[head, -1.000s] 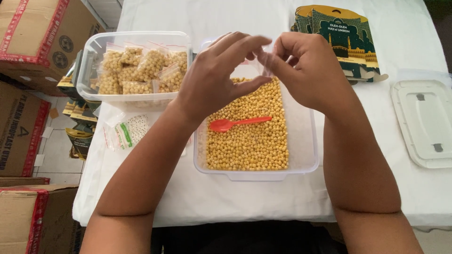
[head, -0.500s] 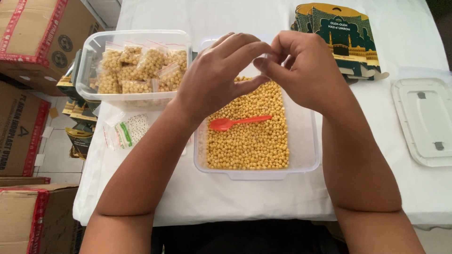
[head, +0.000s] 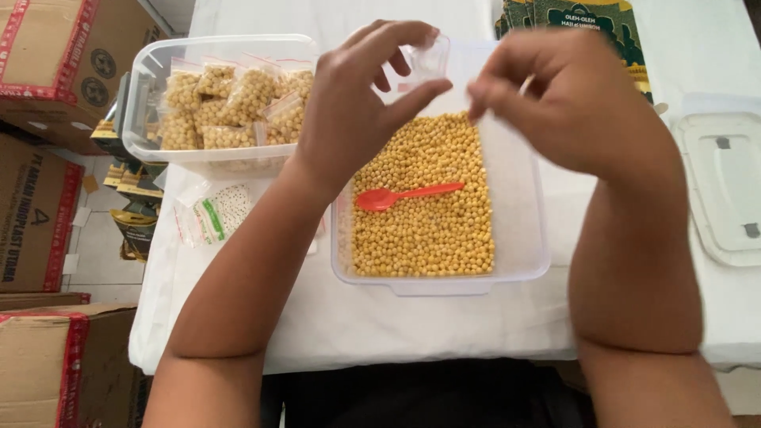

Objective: Bagging yellow beans from a large container into small plastic bags using a spoon.

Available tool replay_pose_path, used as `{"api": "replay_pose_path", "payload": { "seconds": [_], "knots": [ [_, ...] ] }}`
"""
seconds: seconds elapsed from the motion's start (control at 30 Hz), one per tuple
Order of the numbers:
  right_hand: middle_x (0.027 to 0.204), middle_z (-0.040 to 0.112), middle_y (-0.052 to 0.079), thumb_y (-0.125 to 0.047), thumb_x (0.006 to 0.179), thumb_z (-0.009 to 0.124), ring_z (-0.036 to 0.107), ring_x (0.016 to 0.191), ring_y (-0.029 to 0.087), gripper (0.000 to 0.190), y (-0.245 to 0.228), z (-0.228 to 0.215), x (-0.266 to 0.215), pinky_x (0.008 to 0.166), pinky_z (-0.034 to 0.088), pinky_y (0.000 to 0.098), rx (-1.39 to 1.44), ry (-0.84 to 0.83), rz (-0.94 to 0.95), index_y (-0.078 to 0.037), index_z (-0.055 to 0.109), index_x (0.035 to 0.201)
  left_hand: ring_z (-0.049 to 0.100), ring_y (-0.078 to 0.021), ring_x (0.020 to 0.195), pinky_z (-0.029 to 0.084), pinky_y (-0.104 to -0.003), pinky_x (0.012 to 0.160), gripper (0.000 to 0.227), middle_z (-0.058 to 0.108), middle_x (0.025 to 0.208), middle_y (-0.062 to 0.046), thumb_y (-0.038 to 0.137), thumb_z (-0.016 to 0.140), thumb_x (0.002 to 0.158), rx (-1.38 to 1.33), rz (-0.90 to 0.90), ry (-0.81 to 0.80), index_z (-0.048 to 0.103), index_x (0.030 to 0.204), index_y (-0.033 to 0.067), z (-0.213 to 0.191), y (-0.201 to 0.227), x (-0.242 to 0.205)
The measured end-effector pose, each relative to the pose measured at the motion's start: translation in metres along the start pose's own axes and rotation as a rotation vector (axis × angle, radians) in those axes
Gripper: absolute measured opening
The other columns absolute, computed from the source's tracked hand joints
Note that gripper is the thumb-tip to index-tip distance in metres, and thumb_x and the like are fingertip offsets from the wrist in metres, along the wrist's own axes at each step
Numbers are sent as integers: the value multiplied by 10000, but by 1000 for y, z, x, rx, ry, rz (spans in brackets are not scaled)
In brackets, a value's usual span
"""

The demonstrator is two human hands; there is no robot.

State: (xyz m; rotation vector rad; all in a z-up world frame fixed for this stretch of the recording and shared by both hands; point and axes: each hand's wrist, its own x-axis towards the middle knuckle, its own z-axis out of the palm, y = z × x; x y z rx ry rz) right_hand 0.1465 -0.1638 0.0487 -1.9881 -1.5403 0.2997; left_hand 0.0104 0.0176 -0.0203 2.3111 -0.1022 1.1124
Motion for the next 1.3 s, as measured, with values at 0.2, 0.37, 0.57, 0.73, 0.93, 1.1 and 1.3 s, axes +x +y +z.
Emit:
{"api": "replay_pose_path", "payload": {
  "seconds": [0.2, 0.37, 0.57, 0.73, 0.93, 1.1, 1.3],
  "knots": [
    [940, 684, 15, -277, 1026, 544, 617, 911, 176, 209, -34, 61, 34, 812, 534, 367, -612, -884, 215, -149, 702, 977, 630, -160, 784, 503, -289, 607, 311, 680, 1093, -58, 258, 805, 976, -12, -77, 32, 624, 1159, 84, 3, -2, 0],
    [834, 694, 30, -67, 994, 548, 613, 749, 207, 124, 1, 106, 27, 686, 531, 385, -767, -947, -72, -119, 660, 978, 633, -146, 775, 518, -269, 616, 270, 680, 1064, -40, 245, 767, 993, -33, -85, 67, 611, 1154, 96, 2, -1, 0],
    [944, 691, 83, -106, 1007, 531, 659, 806, 282, 149, -23, 108, 30, 599, 502, 420, -715, -1085, 53, -109, 619, 1129, 623, -148, 747, 470, -294, 599, 269, 657, 1016, -20, 315, 728, 1004, -10, -58, 69, 596, 1127, 115, 3, -5, -3],
    [879, 673, 44, -73, 980, 620, 624, 750, 221, 68, -25, 103, 36, 601, 501, 362, -693, -1140, 81, -111, 673, 1000, 633, -144, 725, 509, -295, 621, 307, 682, 1047, -36, 318, 753, 982, -32, -82, 63, 610, 1144, 100, 5, -5, -1],
    [839, 639, 91, 37, 943, 538, 672, 755, 298, 140, -1, 108, 48, 558, 519, 440, -821, -853, 27, -70, 627, 923, 601, -156, 753, 489, -316, 632, 267, 629, 983, -16, 297, 743, 996, -11, -47, 87, 575, 1103, 120, 6, -7, -1],
    [908, 668, 60, -29, 946, 534, 620, 755, 273, 199, -21, 115, 38, 627, 480, 419, -736, -1195, 45, -146, 674, 1024, 629, -161, 755, 500, -310, 609, 304, 665, 1025, -25, 348, 717, 1007, 1, -70, 59, 586, 1150, 114, 6, -8, -3],
    [788, 628, -12, -126, 937, 538, 506, 675, 194, 146, -23, 110, 25, 623, 402, 370, -519, -1331, 5, -174, 660, 874, 645, -159, 766, 525, -305, 608, 321, 662, 1024, -25, 366, 703, 1028, 25, -32, 38, 570, 1167, 109, 9, -13, -4]
  ]
}}
